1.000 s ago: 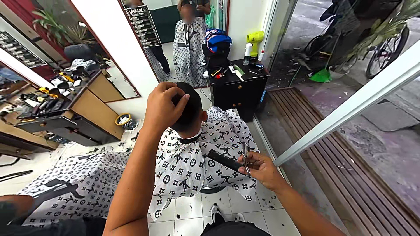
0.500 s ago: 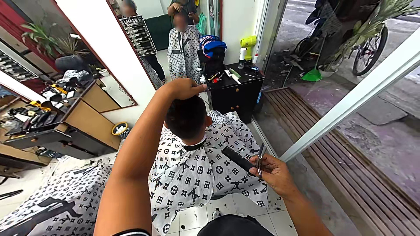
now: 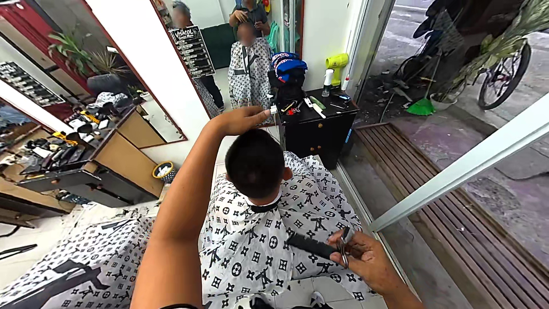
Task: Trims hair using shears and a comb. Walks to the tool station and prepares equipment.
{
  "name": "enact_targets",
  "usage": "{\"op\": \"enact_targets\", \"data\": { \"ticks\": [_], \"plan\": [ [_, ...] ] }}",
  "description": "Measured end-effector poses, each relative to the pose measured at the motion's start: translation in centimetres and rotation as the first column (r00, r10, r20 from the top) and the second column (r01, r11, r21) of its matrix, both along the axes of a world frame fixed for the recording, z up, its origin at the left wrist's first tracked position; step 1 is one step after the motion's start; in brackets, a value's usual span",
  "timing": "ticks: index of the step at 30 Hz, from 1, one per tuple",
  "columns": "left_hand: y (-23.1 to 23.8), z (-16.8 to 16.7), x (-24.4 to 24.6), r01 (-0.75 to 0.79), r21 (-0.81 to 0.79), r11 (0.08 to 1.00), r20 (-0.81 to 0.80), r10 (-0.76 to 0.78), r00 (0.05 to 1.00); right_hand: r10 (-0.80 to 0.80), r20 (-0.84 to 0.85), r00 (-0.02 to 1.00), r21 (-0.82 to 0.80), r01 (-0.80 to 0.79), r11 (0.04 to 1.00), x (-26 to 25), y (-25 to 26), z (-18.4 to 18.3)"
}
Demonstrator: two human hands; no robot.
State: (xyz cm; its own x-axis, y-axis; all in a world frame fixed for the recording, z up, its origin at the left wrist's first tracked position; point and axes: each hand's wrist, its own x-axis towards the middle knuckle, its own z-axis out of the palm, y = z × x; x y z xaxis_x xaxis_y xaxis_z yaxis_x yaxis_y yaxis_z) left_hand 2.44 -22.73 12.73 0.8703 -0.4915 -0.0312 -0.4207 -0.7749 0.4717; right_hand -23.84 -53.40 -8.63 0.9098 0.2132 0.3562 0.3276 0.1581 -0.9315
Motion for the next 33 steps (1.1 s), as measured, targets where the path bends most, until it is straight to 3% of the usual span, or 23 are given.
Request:
{"op": "enact_targets", "data": {
  "ticks": [5,10,15,18,22,24,26,28,30,31,33],
  "plan": [
    [8.6,-3.9,1.2,-0.076,-0.307,0.949,0.059,0.098,0.993,0.164,-0.026,0.986,-0.033,-0.164,0.986,-0.8,8.5,0.4],
    [22.2,-13.3,-0.1,-0.058,-0.299,0.953,-0.008,0.058,0.998,0.201,-0.133,0.971,-0.058,-0.210,0.976,-1.5,21.5,0.2],
    [36.4,-25.5,-5.0,-0.026,-0.461,0.887,-0.293,-0.124,0.948,-0.016,-0.293,0.956,-0.027,0.009,1.000,0.4,36.5,0.6],
    [40.5,-27.3,-9.2,0.038,-0.588,0.808,-0.425,-0.349,0.835,-0.189,-0.389,0.901,-0.066,0.178,0.982,3.4,43.3,-0.4],
    [41.2,-28.3,-10.7,-0.054,-0.818,0.572,-0.425,-0.539,0.727,-0.313,-0.481,0.819,-0.146,0.277,0.950,7.5,50.2,-3.6],
    [41.0,-28.5,-9.8,-0.212,-0.847,0.487,-0.468,-0.496,0.732,-0.338,-0.499,0.798,-0.158,0.299,0.941,9.3,53.3,-5.3],
    [42.1,-28.8,-7.7,-0.317,-0.821,0.474,-0.530,-0.427,0.733,-0.351,-0.512,0.784,-0.179,0.303,0.936,11.5,56.1,-6.6],
    [44.8,-29.5,-4.3,-0.366,-0.822,0.437,-0.543,-0.406,0.735,-0.340,-0.508,0.791,-0.181,0.288,0.940,14.5,58.4,-8.0],
    [49.2,-30.9,0.3,-0.487,-0.815,0.315,-0.578,-0.371,0.727,-0.307,-0.531,0.789,-0.170,0.256,0.952,18.8,60.4,-10.1],
    [51.9,-32.1,3.1,-0.551,-0.792,0.262,-0.609,-0.296,0.736,-0.303,-0.564,0.768,-0.189,0.237,0.953,21.5,61.4,-11.6],
    [57.9,-35.4,8.4,-0.709,-0.667,0.229,-0.722,0.032,0.691,-0.323,-0.634,0.702,-0.297,0.165,0.941,27.5,63.5,-14.9]
  ]
}}
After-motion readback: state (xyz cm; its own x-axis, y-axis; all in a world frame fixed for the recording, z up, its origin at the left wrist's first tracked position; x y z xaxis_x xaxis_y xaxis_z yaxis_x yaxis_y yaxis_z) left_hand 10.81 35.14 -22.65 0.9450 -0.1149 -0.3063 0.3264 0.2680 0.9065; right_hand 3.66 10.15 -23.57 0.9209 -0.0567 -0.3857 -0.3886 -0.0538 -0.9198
